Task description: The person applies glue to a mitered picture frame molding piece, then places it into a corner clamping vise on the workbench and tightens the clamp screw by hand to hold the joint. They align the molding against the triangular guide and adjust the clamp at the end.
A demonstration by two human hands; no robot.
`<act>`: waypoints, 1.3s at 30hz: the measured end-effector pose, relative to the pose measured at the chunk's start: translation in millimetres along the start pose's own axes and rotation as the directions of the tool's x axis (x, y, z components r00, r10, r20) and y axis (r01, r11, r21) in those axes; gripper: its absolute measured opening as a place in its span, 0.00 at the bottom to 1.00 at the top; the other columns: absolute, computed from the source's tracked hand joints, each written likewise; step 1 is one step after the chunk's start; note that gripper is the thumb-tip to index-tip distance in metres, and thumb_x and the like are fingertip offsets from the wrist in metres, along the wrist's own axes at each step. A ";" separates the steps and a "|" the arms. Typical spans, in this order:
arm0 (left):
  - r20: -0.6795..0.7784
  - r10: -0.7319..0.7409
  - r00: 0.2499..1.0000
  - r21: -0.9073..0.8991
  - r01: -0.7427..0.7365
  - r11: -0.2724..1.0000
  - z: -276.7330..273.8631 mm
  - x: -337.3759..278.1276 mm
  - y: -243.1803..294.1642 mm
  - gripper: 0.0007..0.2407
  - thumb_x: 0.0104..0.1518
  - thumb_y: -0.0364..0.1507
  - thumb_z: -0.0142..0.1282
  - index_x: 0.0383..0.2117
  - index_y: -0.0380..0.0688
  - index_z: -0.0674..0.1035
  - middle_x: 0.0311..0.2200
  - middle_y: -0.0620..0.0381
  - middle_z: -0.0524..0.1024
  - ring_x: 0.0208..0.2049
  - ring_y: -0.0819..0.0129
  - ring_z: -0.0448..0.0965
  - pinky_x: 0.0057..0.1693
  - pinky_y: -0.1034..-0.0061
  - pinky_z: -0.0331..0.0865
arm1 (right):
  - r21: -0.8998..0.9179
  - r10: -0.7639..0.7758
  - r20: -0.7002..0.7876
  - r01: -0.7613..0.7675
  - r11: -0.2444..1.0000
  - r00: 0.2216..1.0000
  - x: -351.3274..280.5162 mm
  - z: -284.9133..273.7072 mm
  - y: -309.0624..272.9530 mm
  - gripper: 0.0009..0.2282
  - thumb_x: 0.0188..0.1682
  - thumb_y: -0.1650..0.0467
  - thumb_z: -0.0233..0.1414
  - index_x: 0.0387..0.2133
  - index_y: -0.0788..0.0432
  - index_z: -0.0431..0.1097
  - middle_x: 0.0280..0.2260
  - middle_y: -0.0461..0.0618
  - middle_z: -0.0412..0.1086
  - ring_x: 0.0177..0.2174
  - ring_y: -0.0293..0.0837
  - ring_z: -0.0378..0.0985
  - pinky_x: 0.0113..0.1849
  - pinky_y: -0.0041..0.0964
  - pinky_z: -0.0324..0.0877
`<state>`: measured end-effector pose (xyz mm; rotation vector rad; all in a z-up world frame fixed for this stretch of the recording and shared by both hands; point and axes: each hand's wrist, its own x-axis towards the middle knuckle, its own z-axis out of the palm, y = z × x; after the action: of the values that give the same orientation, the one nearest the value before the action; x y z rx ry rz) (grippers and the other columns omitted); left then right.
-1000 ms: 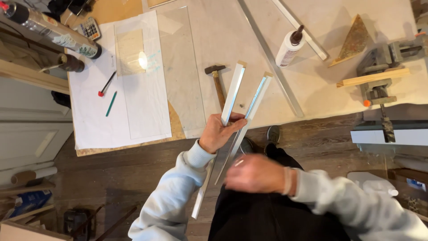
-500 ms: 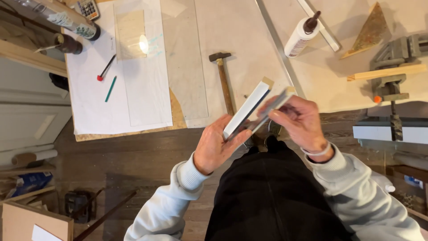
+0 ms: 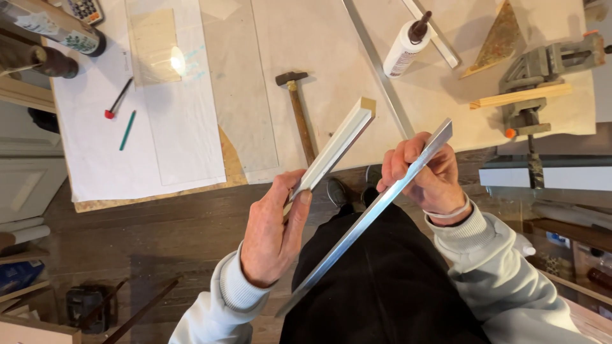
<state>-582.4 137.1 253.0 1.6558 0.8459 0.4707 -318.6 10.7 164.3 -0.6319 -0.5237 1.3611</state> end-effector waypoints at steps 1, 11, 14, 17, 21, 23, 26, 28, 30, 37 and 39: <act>0.005 -0.001 1.000 -0.005 0.001 1.000 1.7 -0.8 0.6 0.10 0.67 0.24 0.48 0.51 0.35 0.72 0.27 0.47 0.77 0.25 0.62 0.77 0.35 0.72 0.71 | -0.003 0.000 -0.006 0.000 1.000 1.000 0.1 1.3 -1.0 0.09 0.56 0.71 0.60 0.44 0.61 0.68 0.34 0.54 0.71 0.39 0.50 0.76 0.42 0.52 0.79; -0.017 -0.043 0.999 0.051 0.044 0.998 18.0 6.8 -1.6 0.10 0.66 0.24 0.48 0.52 0.38 0.73 0.24 0.47 0.75 0.24 0.57 0.79 0.35 0.69 0.72 | -0.365 -0.105 -0.118 0.055 0.929 0.988 15.3 46.5 -12.3 0.08 0.58 0.74 0.56 0.45 0.66 0.68 0.37 0.55 0.72 0.37 0.47 0.78 0.44 0.45 0.78; -0.070 0.058 0.996 0.054 -0.054 0.997 26.7 12.8 -14.2 0.09 0.70 0.24 0.46 0.52 0.38 0.73 0.26 0.46 0.73 0.26 0.55 0.76 0.36 0.68 0.71 | -0.555 -0.177 -0.187 0.045 0.831 0.966 17.8 60.3 -11.9 0.09 0.59 0.76 0.54 0.49 0.69 0.68 0.41 0.55 0.73 0.40 0.45 0.79 0.48 0.41 0.76; -0.058 -0.041 0.997 0.020 0.042 0.999 33.5 18.5 -20.8 0.10 0.71 0.27 0.43 0.53 0.38 0.73 0.24 0.46 0.72 0.24 0.53 0.76 0.35 0.67 0.69 | -0.606 -0.173 -0.253 -0.016 0.796 0.952 22.8 69.4 -10.3 0.09 0.58 0.78 0.54 0.50 0.69 0.68 0.41 0.55 0.75 0.42 0.43 0.80 0.47 0.37 0.76; -0.055 -0.025 0.998 0.014 0.026 1.000 40.4 19.9 -27.2 0.14 0.70 0.31 0.41 0.56 0.38 0.69 0.25 0.46 0.77 0.28 0.50 0.81 0.37 0.65 0.72 | -0.525 -0.117 -0.305 -0.064 0.848 0.945 32.9 82.0 -6.8 0.09 0.57 0.77 0.52 0.49 0.68 0.69 0.41 0.52 0.76 0.41 0.38 0.79 0.43 0.32 0.77; -0.049 0.014 0.999 0.027 -0.013 1.000 42.7 20.8 -28.1 0.14 0.71 0.32 0.41 0.57 0.38 0.69 0.28 0.45 0.78 0.31 0.48 0.82 0.39 0.64 0.73 | -0.548 -0.126 -0.309 -0.068 0.834 0.943 28.5 69.4 3.0 0.09 0.58 0.78 0.53 0.50 0.68 0.69 0.40 0.51 0.75 0.40 0.37 0.78 0.43 0.31 0.77; -0.025 -0.004 1.000 0.032 0.005 0.999 44.9 23.7 -27.5 0.13 0.72 0.32 0.42 0.56 0.38 0.69 0.30 0.44 0.79 0.32 0.47 0.82 0.39 0.63 0.73 | -0.574 -0.136 -0.313 -0.073 0.816 0.940 31.5 70.1 5.7 0.10 0.57 0.78 0.54 0.51 0.69 0.70 0.40 0.49 0.75 0.38 0.34 0.77 0.42 0.30 0.77; -0.006 -0.066 0.998 0.026 0.066 0.997 46.1 24.7 -25.5 0.13 0.71 0.32 0.42 0.56 0.38 0.69 0.28 0.44 0.79 0.31 0.48 0.82 0.38 0.63 0.73 | -0.574 -0.132 -0.314 -0.077 0.815 0.940 34.8 75.9 4.8 0.10 0.57 0.78 0.54 0.51 0.68 0.69 0.40 0.48 0.75 0.38 0.34 0.77 0.42 0.30 0.77; -0.005 -0.088 0.996 -0.009 0.088 0.996 47.6 25.6 -23.0 0.14 0.69 0.30 0.43 0.57 0.38 0.68 0.27 0.45 0.79 0.29 0.50 0.82 0.38 0.64 0.73 | -0.550 -0.139 -0.332 -0.071 0.832 0.933 37.2 79.9 4.7 0.09 0.57 0.77 0.54 0.49 0.68 0.69 0.40 0.48 0.76 0.39 0.34 0.79 0.43 0.31 0.79; -0.087 0.048 0.995 0.006 -0.048 0.999 52.2 23.8 -21.8 0.13 0.70 0.27 0.44 0.59 0.37 0.70 0.35 0.47 0.78 0.34 0.53 0.82 0.42 0.66 0.74 | -0.558 -0.150 -0.347 -0.075 0.827 0.926 34.4 69.9 9.9 0.10 0.57 0.76 0.56 0.49 0.68 0.70 0.38 0.48 0.75 0.37 0.34 0.78 0.42 0.32 0.80; -0.104 0.072 0.992 0.051 -0.067 0.996 52.8 24.9 -19.3 0.14 0.70 0.26 0.44 0.60 0.38 0.71 0.36 0.46 0.73 0.33 0.54 0.79 0.42 0.66 0.73 | -0.534 -0.147 -0.376 -0.084 0.842 0.915 35.0 68.5 10.4 0.10 0.56 0.75 0.57 0.49 0.67 0.70 0.38 0.48 0.75 0.37 0.34 0.78 0.42 0.32 0.80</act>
<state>-534.5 121.9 217.6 1.7202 0.8853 0.5955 -367.5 53.9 206.5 -1.3353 -0.5780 0.9977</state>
